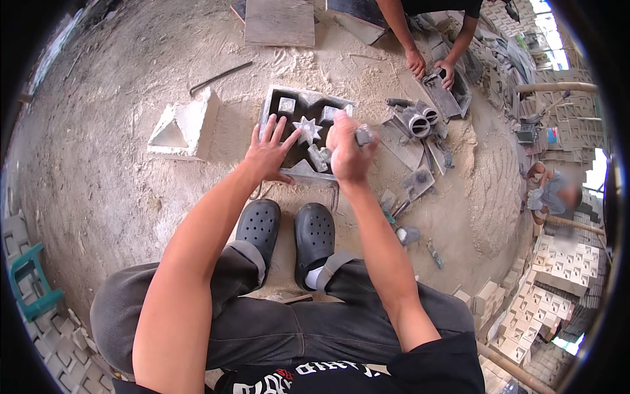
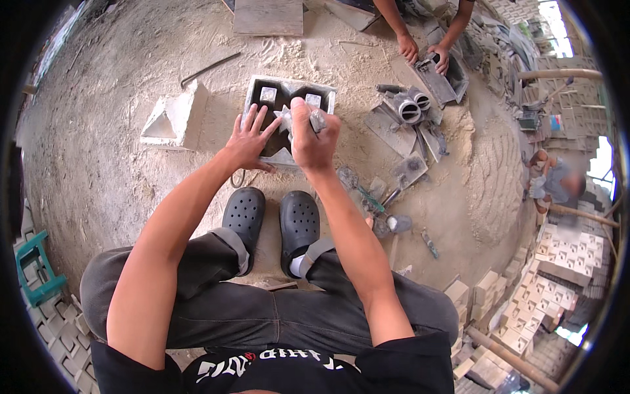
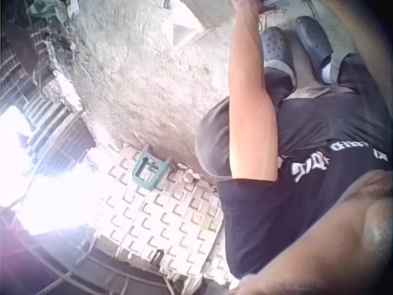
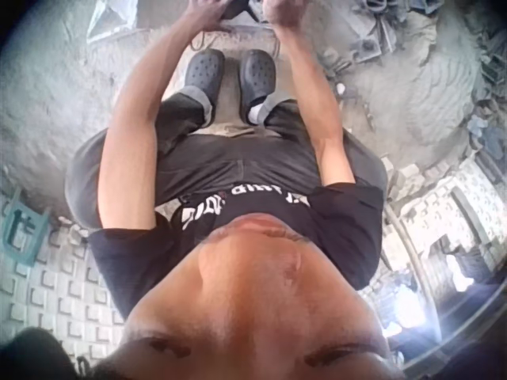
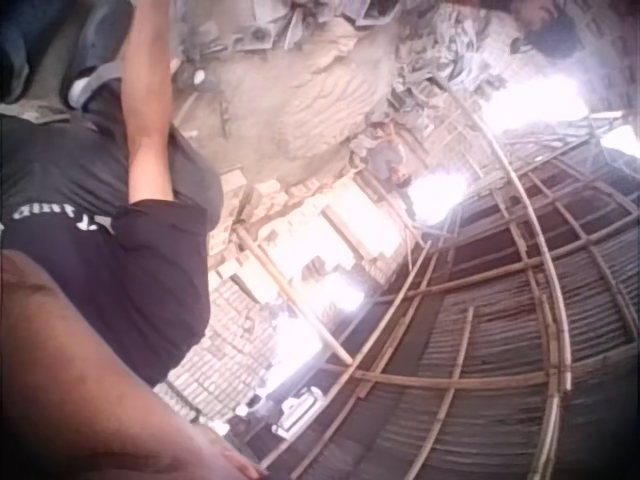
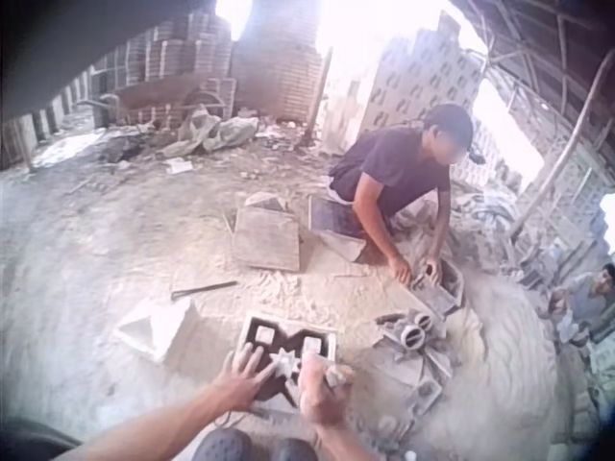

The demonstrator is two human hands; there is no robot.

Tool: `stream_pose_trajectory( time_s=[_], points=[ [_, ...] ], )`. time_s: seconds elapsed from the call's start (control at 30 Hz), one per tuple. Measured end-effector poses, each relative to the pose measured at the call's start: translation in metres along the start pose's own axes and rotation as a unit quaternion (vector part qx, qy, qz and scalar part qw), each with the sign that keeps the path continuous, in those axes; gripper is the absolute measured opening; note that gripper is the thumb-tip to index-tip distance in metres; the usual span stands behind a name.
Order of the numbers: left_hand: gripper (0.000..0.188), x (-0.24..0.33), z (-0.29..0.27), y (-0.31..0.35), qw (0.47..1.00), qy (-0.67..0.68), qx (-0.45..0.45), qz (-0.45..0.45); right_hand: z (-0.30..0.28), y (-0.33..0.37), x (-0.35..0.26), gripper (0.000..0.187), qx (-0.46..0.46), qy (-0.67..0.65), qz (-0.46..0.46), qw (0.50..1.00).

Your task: The person uses a flat tool to scrape excess material from the surface and crevices of a square decorative mold.

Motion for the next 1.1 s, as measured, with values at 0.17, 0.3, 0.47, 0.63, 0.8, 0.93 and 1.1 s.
stream_pose_trajectory(
  time_s=[0.17,0.3,0.47,0.63,0.8,0.93,1.1],
  points=[
    [0.137,-0.003,-0.002,0.000,1.000,0.015,0.008,0.005,-0.004,-0.009,0.039,0.046,-0.044,-0.027,0.058,0.997],
    [0.138,-0.006,-0.001,0.004,1.000,0.008,0.017,0.002,-0.013,-0.013,0.015,0.043,-0.105,-0.122,0.071,0.984],
    [0.136,-0.003,0.002,0.001,1.000,0.003,0.022,-0.006,-0.009,-0.006,0.047,0.043,-0.090,-0.059,0.045,0.993],
    [0.141,-0.009,-0.003,0.002,1.000,-0.003,0.018,0.000,-0.004,-0.015,0.028,0.049,-0.129,-0.099,0.102,0.981],
    [0.146,-0.012,0.007,0.007,0.997,0.018,0.073,0.012,0.001,-0.022,-0.033,0.049,-0.178,-0.090,0.045,0.979],
    [0.141,-0.025,0.014,0.013,0.969,0.107,0.222,0.025,0.007,-0.026,-0.059,0.048,-0.138,-0.116,-0.016,0.984],
    [0.136,-0.027,0.019,0.017,0.954,0.157,0.256,0.008,0.016,-0.024,-0.053,0.045,-0.107,-0.189,-0.026,0.976]
  ],
)
Point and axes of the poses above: each hand's wrist, its own y-axis away from the middle knuckle, its own z-axis out of the palm, x = y × z, the point moved 3 cm from there along -y, towards the middle knuckle, and after that the axes turned 7 degrees about y, right-handed, at the moved point
